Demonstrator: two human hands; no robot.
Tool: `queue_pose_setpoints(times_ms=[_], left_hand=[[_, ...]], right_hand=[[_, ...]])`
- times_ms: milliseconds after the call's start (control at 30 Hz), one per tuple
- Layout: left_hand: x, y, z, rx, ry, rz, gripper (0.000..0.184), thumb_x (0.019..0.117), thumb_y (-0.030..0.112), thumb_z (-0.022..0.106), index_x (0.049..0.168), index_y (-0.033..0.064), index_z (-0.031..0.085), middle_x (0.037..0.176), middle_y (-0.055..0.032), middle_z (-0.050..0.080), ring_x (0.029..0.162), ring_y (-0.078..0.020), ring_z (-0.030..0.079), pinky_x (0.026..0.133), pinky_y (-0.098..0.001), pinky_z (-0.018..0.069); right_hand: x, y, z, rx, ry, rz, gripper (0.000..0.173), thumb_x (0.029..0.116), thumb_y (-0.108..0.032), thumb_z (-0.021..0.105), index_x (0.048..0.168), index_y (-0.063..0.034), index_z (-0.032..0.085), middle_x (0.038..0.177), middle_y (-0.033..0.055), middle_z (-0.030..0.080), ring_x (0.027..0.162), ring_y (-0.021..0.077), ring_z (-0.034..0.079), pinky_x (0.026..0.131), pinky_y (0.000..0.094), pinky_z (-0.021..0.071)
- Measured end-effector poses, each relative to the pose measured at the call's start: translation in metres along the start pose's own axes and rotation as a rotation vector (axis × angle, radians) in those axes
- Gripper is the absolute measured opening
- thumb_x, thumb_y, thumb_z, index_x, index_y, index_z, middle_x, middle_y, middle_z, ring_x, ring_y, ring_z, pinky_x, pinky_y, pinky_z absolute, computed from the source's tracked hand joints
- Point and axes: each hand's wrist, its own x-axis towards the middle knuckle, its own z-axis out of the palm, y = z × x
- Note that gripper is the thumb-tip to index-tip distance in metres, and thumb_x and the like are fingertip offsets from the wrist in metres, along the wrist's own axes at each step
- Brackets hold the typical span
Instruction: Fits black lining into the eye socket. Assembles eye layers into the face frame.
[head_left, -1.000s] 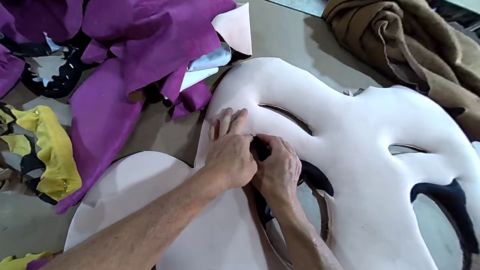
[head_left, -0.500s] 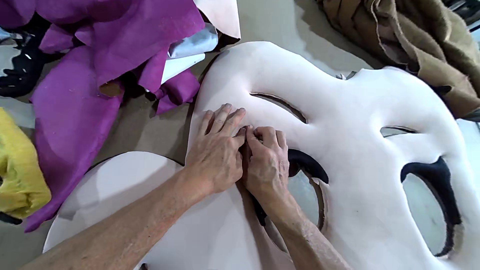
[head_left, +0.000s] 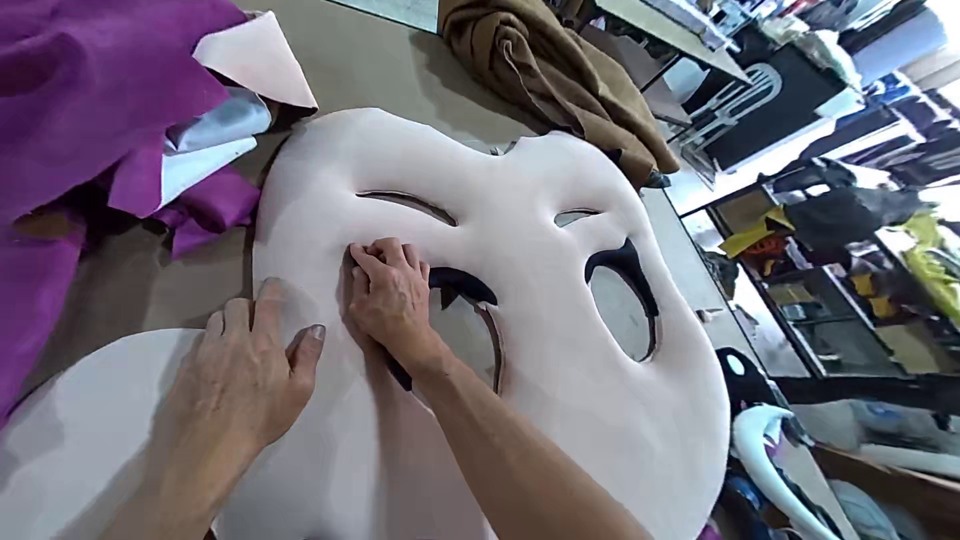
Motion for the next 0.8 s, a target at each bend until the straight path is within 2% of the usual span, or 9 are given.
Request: queue_pose_setpoints(times_ms=[67, 167, 200, 333, 433, 533, 700, 733, 800], left_hand=[[-0.003, -0.010, -0.002, 0.037, -0.009, 0.058, 0.088, 0.0932, 0.067, 0.028, 0.153, 0.0029, 0.044, 0.121, -0.0273, 0.062, 0.109, -0.0489, 0.062, 0.084, -0.0637, 0.0506], [-0.012, -0.019, -0.017, 0.037, -0.063, 0.049, 0.077, 0.0981, 0.064, 0.034, 0.148, 0.0088, 0.052, 0.131, -0.0227, 0.063, 0.127, -0.0428, 0.058, 0.112, -0.0662, 0.0358], [-0.019, -0.020, -0.024, 0.045, -0.100, 0.038, 0.070, 0.1005, 0.060, 0.037, 0.147, 0.0105, 0.053, 0.133, -0.0195, 0.064, 0.128, -0.0385, 0.058, 0.114, -0.0631, 0.0361], [-0.039, -0.015, -0.036, 0.084, -0.135, 0.039, 0.069, 0.1000, 0.060, 0.036, 0.150, 0.0146, 0.051, 0.131, -0.0110, 0.064, 0.124, -0.0304, 0.059, 0.109, -0.0534, 0.0438], [-0.052, -0.003, -0.029, 0.059, -0.120, 0.058, 0.072, 0.0987, 0.063, 0.036, 0.147, 0.0120, 0.054, 0.122, -0.0118, 0.066, 0.115, -0.0315, 0.062, 0.101, -0.0523, 0.0480], [-0.059, -0.003, -0.021, 0.068, -0.088, 0.076, 0.077, 0.0964, 0.062, 0.036, 0.148, 0.0084, 0.053, 0.121, -0.0132, 0.065, 0.113, -0.0320, 0.062, 0.101, -0.0516, 0.0467], [-0.060, -0.011, -0.021, 0.076, -0.045, 0.079, 0.071, 0.0949, 0.061, 0.036, 0.144, 0.0138, 0.059, 0.121, -0.0088, 0.068, 0.114, -0.0277, 0.064, 0.104, -0.0503, 0.0453], [-0.062, -0.010, -0.020, 0.053, -0.022, 0.090, 0.067, 0.0955, 0.058, 0.038, 0.141, 0.0151, 0.061, 0.119, -0.0083, 0.069, 0.113, -0.0275, 0.065, 0.105, -0.0506, 0.0460], [-0.062, -0.011, -0.018, 0.009, 0.037, 0.095, 0.057, 0.0958, 0.049, 0.040, 0.137, 0.0174, 0.065, 0.117, -0.0074, 0.071, 0.113, -0.0275, 0.065, 0.103, -0.0503, 0.0479]], right_hand=[[0.001, 0.001, 0.001, -0.008, -0.013, -0.007, 0.034, 0.0960, -0.023, 0.057, 0.124, -0.0255, 0.076, 0.117, 0.0035, 0.067, 0.113, 0.0247, 0.059, 0.088, 0.0472, 0.0464], [0.008, 0.000, -0.010, -0.068, -0.036, -0.003, 0.033, 0.0962, -0.026, 0.057, 0.124, -0.0286, 0.076, 0.119, 0.0056, 0.069, 0.115, 0.0292, 0.060, 0.086, 0.0545, 0.0477], [0.006, -0.005, -0.012, -0.079, -0.048, -0.001, 0.033, 0.0965, -0.027, 0.056, 0.124, -0.0299, 0.076, 0.120, 0.0059, 0.069, 0.114, 0.0300, 0.061, 0.086, 0.0561, 0.0476], [-0.010, -0.012, -0.017, -0.061, -0.023, 0.012, 0.031, 0.0980, -0.029, 0.057, 0.122, -0.0267, 0.077, 0.118, 0.0083, 0.069, 0.112, 0.0300, 0.062, 0.091, 0.0577, 0.0459], [-0.024, 0.003, -0.023, -0.074, 0.000, -0.004, 0.030, 0.0975, -0.028, 0.058, 0.119, -0.0263, 0.079, 0.117, 0.0077, 0.070, 0.111, 0.0304, 0.062, 0.089, 0.0574, 0.0451], [-0.028, 0.011, -0.019, -0.090, -0.028, -0.015, 0.032, 0.0971, -0.027, 0.056, 0.122, -0.0284, 0.077, 0.116, 0.0052, 0.069, 0.111, 0.0279, 0.060, 0.087, 0.0545, 0.0435], [-0.022, 0.007, -0.015, -0.065, -0.020, 0.002, 0.031, 0.0980, -0.028, 0.056, 0.119, -0.0300, 0.078, 0.116, 0.0042, 0.068, 0.111, 0.0279, 0.059, 0.088, 0.0550, 0.0427], [-0.023, 0.009, -0.021, -0.010, -0.038, 0.031, 0.031, 0.0980, -0.027, 0.056, 0.120, -0.0289, 0.078, 0.117, 0.0046, 0.069, 0.112, 0.0278, 0.060, 0.089, 0.0556, 0.0428], [-0.026, 0.014, -0.047, 0.240, -0.080, 0.127, 0.032, 0.0997, -0.021, 0.056, 0.124, -0.0174, 0.076, 0.124, 0.0098, 0.069, 0.117, 0.0266, 0.062, 0.098, 0.0541, 0.0477]])
